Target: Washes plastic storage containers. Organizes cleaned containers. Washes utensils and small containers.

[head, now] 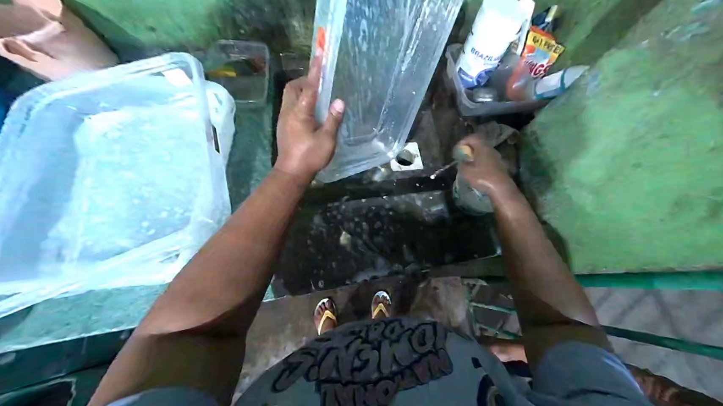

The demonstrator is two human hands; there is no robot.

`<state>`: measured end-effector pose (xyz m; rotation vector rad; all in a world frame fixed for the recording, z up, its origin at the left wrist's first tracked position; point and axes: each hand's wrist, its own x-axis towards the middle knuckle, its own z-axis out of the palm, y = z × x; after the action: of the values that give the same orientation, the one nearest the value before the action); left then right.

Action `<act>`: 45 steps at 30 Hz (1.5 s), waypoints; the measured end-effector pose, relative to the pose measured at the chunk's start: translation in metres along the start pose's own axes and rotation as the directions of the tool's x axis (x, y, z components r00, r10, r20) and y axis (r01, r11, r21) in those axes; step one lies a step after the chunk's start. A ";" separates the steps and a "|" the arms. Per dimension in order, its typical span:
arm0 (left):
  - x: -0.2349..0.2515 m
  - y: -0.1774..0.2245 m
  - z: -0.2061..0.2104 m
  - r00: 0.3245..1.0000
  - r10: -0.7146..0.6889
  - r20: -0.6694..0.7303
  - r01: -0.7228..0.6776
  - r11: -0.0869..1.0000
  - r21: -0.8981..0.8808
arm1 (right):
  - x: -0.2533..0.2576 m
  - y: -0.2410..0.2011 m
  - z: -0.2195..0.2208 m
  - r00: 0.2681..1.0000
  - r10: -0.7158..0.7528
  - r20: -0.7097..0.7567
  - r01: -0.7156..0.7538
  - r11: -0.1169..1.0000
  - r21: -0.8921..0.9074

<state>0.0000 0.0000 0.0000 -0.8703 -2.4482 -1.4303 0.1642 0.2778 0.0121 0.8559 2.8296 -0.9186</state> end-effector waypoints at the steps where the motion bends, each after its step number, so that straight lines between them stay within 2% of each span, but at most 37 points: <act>1: -0.001 -0.002 -0.002 1.000 0.012 -0.012 -0.012 1.000 -0.004 | 0.005 0.021 0.003 0.999 0.044 0.011 -0.043 0.998 -0.054; 5: -0.001 -0.005 -0.003 0.999 0.043 -0.026 -0.044 0.999 -0.011 | 0.027 0.097 0.034 0.994 -0.007 0.110 0.041 0.949 -0.312; 7: -0.003 -0.005 -0.001 0.999 0.048 -0.009 -0.048 0.999 -0.007 | 0.027 0.097 0.038 0.996 -0.013 0.088 0.042 0.939 -0.342; 9: -0.004 -0.007 0.001 0.998 0.057 0.011 -0.057 0.998 -0.004 | 0.029 0.093 0.041 0.990 -0.048 0.135 0.092 0.935 -0.342; 12: -0.007 -0.004 0.004 0.998 0.047 0.037 -0.047 0.999 -0.003 | 0.030 0.086 0.038 0.994 0.026 0.103 0.012 0.936 -0.353; 15: -0.011 -0.003 0.004 0.998 0.039 0.047 -0.038 0.999 -0.010 | 0.032 0.092 0.047 0.987 -0.102 0.128 0.143 0.918 -0.369; 18: -0.012 -0.001 0.002 0.998 0.047 0.043 -0.046 0.999 -0.010 | 0.029 0.083 0.042 0.991 -0.014 0.131 0.068 0.908 -0.414; 20: -0.013 -0.002 0.000 0.998 0.057 0.042 -0.057 0.998 -0.010 | 0.029 0.085 0.049 0.986 -0.077 0.149 0.126 0.925 -0.359; 23: -0.013 0.001 -0.001 0.997 0.067 0.048 -0.066 0.998 -0.004 | 0.023 0.075 0.042 0.992 0.008 0.127 0.040 0.927 -0.373; 25: -0.015 0.001 -0.001 0.997 0.060 0.051 -0.060 0.998 -0.002 | 0.024 0.080 0.046 0.990 -0.042 0.132 0.089 0.923 -0.373; 27: -0.015 0.003 0.000 0.997 0.046 0.059 -0.046 0.999 -0.003 | 0.023 0.078 0.043 0.993 -0.004 0.120 0.050 0.921 -0.386; 29: -0.015 0.006 -0.001 0.998 0.028 0.061 -0.027 0.999 -0.023 | 0.024 0.080 0.045 0.989 -0.049 0.143 0.100 0.919 -0.382; 33: -0.014 0.007 0.002 0.998 0.040 0.052 -0.039 0.999 -0.021 | 0.022 0.078 0.042 0.984 -0.031 0.174 0.096 0.919 -0.382; 36: -0.014 0.002 0.005 0.997 0.051 0.057 -0.050 0.999 -0.012 | 0.022 0.091 0.040 0.973 -0.112 0.199 0.168 0.943 -0.288; 39: -0.015 0.001 0.007 0.998 0.044 0.055 -0.043 0.999 -0.013 | 0.005 0.089 0.032 0.993 -0.095 0.068 0.108 0.966 -0.236; 42: -0.016 0.000 0.008 0.999 0.033 0.036 -0.033 0.999 -0.019 | -0.004 0.078 0.023 1.000 -0.007 -0.018 0.003 0.977 -0.211; 45: -0.015 0.000 0.007 0.999 0.028 0.031 -0.027 0.999 -0.041 | -0.007 0.078 0.021 0.997 -0.063 -0.041 0.054 0.978 -0.200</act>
<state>0.0131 0.0007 -0.0098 -0.9383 -2.4275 -1.4728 0.2079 0.3156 -0.0452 0.7840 2.9370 -0.6138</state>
